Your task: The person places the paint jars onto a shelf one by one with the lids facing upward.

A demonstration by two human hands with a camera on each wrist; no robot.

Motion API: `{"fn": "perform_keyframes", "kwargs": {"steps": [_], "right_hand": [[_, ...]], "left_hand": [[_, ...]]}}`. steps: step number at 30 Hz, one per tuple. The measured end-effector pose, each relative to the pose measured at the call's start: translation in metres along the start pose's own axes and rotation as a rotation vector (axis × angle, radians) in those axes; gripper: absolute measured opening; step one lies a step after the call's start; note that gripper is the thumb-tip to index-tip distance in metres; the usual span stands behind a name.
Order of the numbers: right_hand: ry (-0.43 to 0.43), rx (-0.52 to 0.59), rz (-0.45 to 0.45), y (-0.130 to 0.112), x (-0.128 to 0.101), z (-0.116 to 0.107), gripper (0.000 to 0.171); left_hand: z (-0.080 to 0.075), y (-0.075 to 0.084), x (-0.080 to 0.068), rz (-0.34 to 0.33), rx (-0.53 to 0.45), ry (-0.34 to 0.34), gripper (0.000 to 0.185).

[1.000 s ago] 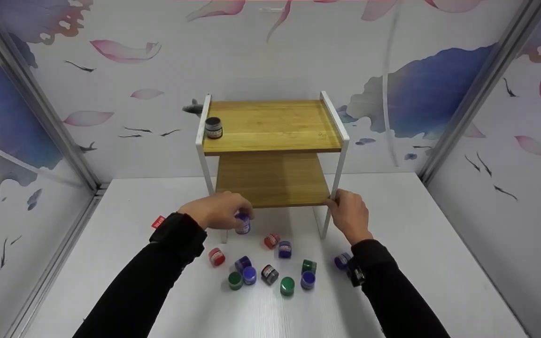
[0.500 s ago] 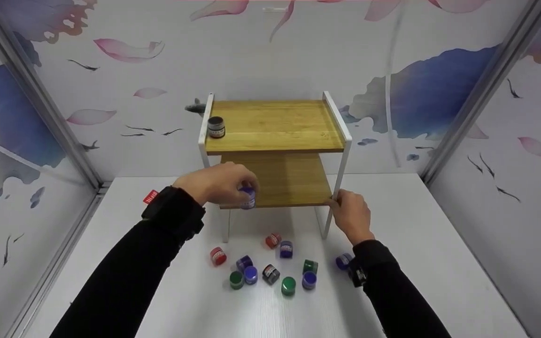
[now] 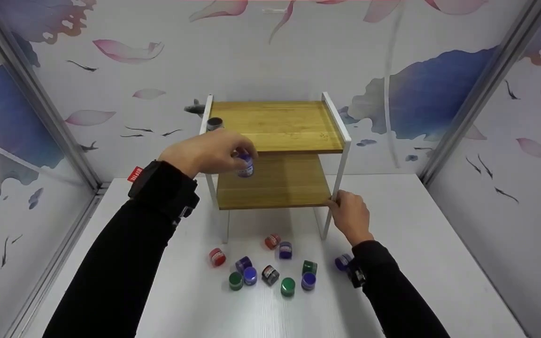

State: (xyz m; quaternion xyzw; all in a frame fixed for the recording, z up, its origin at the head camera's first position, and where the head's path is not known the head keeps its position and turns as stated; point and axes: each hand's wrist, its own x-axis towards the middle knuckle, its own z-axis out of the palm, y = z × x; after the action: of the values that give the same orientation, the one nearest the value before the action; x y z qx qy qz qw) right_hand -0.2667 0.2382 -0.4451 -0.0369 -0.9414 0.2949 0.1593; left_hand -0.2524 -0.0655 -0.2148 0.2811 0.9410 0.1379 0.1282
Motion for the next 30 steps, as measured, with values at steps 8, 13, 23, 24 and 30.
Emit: {"fn": "perform_keyframes", "kwargs": {"steps": [8, 13, 23, 24, 30], "right_hand": [[0.0, 0.008, 0.01, 0.0, -0.003, -0.001, 0.02], [0.004, -0.006, 0.017, -0.002, -0.002, -0.001, 0.019], [-0.001, -0.013, 0.015, -0.004, -0.003, -0.001, 0.019], [-0.004, -0.011, 0.018, -0.004, -0.003, -0.001, 0.019], [0.005, -0.005, 0.023, -0.004, -0.001, -0.001, 0.018]], "left_hand": [[-0.013, -0.005, 0.006, -0.062, 0.041, 0.028, 0.033], [-0.019, -0.008, 0.015, -0.065, 0.075, 0.074, 0.035], [-0.022, -0.019, 0.032, -0.099, 0.171, 0.177, 0.038], [-0.021, -0.021, 0.033, -0.101, 0.176, 0.184, 0.038], [-0.016, -0.026, 0.043, -0.095, 0.211, 0.233, 0.037]]}}
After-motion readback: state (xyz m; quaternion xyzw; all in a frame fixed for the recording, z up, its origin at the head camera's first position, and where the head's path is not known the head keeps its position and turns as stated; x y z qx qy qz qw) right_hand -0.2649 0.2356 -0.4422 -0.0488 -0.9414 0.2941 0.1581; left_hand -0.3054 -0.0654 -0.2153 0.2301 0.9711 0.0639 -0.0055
